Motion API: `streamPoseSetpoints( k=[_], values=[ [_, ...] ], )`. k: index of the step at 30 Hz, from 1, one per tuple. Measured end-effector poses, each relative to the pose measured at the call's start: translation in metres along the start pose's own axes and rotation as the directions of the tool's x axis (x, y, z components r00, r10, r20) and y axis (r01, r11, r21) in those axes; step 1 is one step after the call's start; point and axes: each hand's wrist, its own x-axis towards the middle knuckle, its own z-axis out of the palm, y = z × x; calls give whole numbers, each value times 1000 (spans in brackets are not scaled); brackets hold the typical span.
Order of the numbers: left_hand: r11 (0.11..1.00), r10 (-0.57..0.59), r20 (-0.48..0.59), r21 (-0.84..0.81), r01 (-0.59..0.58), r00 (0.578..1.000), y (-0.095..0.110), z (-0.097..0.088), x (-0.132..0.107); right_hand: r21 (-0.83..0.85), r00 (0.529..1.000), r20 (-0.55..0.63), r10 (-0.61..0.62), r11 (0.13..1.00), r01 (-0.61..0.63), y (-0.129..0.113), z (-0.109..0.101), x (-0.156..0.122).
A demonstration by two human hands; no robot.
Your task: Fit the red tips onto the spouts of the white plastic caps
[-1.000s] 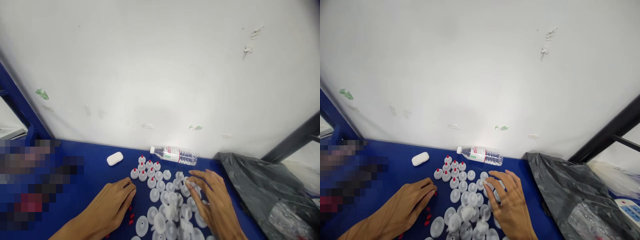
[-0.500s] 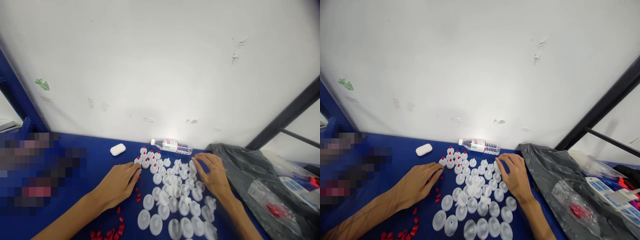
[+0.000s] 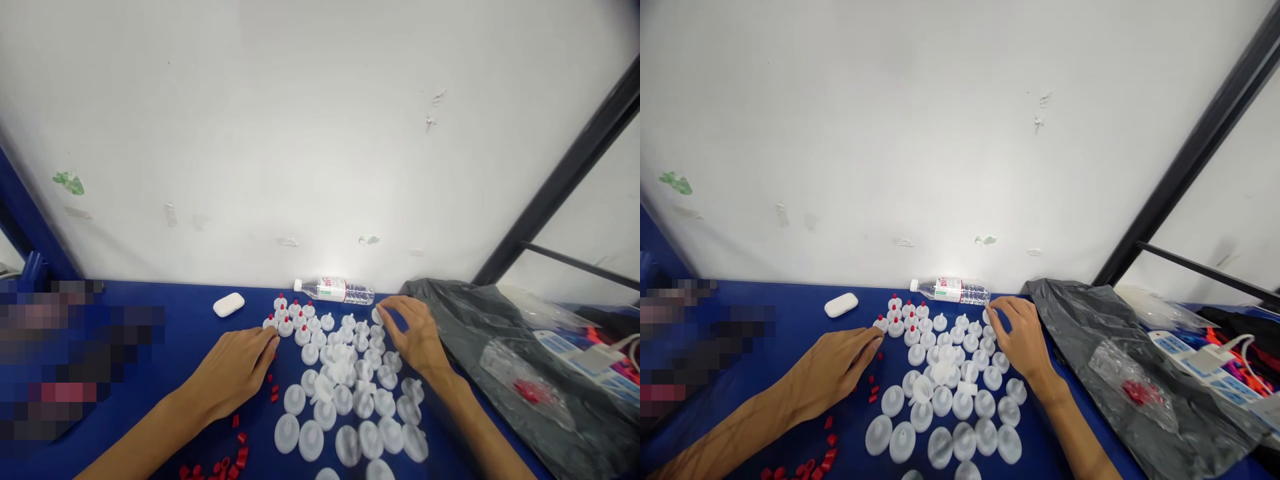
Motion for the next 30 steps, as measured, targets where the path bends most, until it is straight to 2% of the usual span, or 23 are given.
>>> streamPoseSetpoints(
  k=[11,18,25,30],
  values=[
    [998,24,-30,59,-22,999,-9,17,0,0,998,-30,47,999,-47,1,4,-1],
    [997,8,-34,78,-5,999,-7,12,0,34,995,-45,87,996,-86,-4,-3,2],
    [994,2,-35,106,1,999,-5,11,1,74,999,-17,46,996,-45,-4,8,-1],
    [993,3,-41,122,2,999,-5,11,3,97,1000,-7,25,995,-24,-9,8,-1]
  ],
)
